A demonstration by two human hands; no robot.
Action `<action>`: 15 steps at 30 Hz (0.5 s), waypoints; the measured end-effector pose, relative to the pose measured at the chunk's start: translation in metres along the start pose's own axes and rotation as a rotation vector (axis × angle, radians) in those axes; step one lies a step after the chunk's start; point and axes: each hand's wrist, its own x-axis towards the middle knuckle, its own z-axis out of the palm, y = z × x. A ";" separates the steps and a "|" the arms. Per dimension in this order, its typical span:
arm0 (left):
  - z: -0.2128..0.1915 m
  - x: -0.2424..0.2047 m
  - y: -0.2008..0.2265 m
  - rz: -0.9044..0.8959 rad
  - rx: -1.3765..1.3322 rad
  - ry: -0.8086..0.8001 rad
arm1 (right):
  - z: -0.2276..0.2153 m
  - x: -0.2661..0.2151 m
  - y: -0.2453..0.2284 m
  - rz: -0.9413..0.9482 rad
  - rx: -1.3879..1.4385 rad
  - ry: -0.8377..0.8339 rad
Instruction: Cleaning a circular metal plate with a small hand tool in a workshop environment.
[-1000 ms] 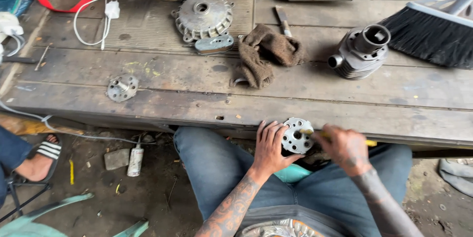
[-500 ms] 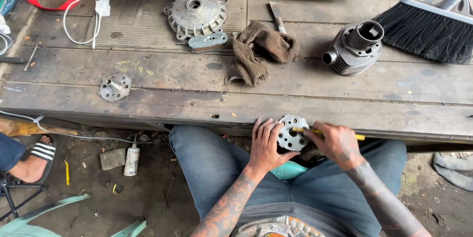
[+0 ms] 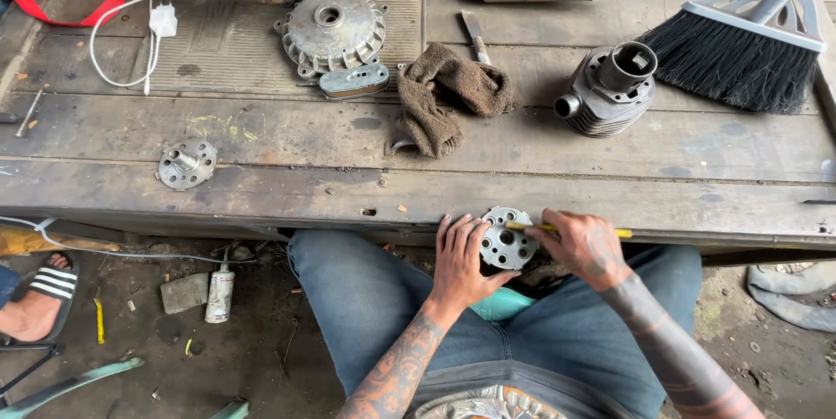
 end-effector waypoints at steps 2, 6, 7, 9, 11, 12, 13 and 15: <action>0.000 0.001 -0.001 0.001 0.002 0.009 | 0.001 0.005 0.010 0.033 -0.029 0.028; 0.001 0.000 -0.001 0.006 0.002 0.011 | 0.013 -0.005 0.000 -0.031 -0.055 0.010; 0.000 0.000 -0.002 0.008 0.002 0.010 | 0.011 -0.002 0.005 -0.029 -0.053 0.011; 0.000 0.001 -0.001 0.002 -0.002 0.019 | 0.008 0.004 0.017 0.066 -0.073 0.076; 0.001 -0.001 0.001 0.001 0.006 0.013 | -0.001 -0.002 -0.001 0.019 -0.052 0.030; 0.000 0.000 -0.001 0.008 0.017 0.008 | -0.006 -0.002 -0.012 -0.027 -0.028 -0.009; 0.000 0.001 -0.001 0.011 0.021 0.008 | -0.006 0.001 -0.008 -0.030 -0.025 -0.006; 0.001 0.001 -0.001 -0.003 0.003 0.018 | -0.004 0.003 0.001 0.028 -0.088 0.043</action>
